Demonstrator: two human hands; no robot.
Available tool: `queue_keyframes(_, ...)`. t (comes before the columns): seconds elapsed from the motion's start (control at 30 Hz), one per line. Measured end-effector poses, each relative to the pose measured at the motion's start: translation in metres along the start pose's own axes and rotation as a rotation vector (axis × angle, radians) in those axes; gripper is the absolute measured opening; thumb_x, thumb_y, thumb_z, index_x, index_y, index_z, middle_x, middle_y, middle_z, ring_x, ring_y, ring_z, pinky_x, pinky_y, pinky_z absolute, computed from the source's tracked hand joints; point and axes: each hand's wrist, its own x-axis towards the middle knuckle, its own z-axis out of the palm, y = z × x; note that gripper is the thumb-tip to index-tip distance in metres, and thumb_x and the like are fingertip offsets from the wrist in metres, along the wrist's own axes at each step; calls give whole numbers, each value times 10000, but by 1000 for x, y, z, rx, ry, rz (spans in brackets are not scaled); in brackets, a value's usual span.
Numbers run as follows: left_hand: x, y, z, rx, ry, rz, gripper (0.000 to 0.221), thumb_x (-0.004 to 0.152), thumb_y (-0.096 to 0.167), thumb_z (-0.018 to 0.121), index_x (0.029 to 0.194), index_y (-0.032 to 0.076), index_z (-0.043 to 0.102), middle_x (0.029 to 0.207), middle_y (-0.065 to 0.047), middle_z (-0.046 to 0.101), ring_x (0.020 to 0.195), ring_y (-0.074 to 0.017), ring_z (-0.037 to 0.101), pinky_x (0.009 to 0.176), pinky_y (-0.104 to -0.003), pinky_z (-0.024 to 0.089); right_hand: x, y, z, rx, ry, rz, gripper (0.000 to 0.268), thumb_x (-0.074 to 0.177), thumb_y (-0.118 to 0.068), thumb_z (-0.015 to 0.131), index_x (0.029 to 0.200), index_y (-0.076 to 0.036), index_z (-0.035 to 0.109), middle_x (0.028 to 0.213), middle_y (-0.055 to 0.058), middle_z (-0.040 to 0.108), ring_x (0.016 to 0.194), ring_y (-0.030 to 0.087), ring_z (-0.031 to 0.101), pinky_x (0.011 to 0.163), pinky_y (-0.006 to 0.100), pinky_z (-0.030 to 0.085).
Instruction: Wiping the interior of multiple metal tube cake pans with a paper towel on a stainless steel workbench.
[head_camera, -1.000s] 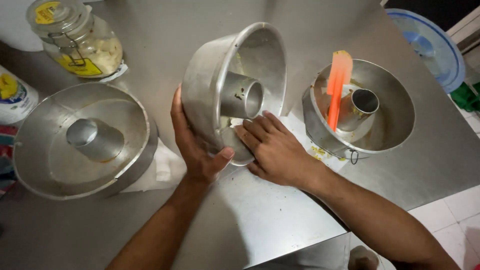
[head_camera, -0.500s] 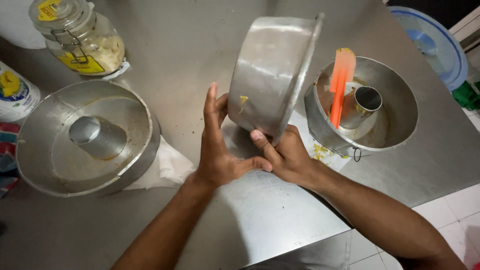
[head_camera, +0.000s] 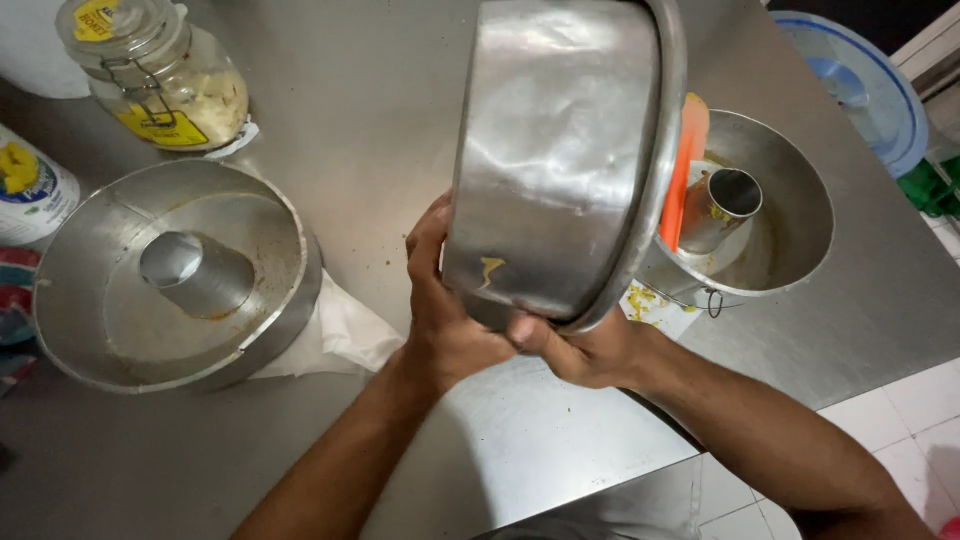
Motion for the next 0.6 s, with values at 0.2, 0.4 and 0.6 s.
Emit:
queue_keyframes(0.2,0,-6,-4,-88,77,73,1264,679,819,691,1417,-133,308,1327,-257,476,1206,-377,551,1144,-490,437,2,13,-3,143,-94,-214,298,947,-298,707,791,-48,665,717,58,644,603,204,599,620,367,568)
queue_keyframes(0.4,10,-3,-17,-125,107,28,1281,639,784,732,1428,-114,273,1314,-234,441,1212,-349,506,1160,-479,383,8,13,-11,55,-190,-165,560,966,-597,589,801,-64,643,750,77,569,656,266,572,684,444,542)
queue_keyframes(0.6,17,5,-28,-158,132,-15,1308,599,750,774,1439,-96,238,1301,-212,406,1217,-322,461,1176,-469,329,17,-1,-8,-23,-260,-188,773,964,-623,531,1269,79,641,1219,264,665,1195,476,632,1130,689,359)
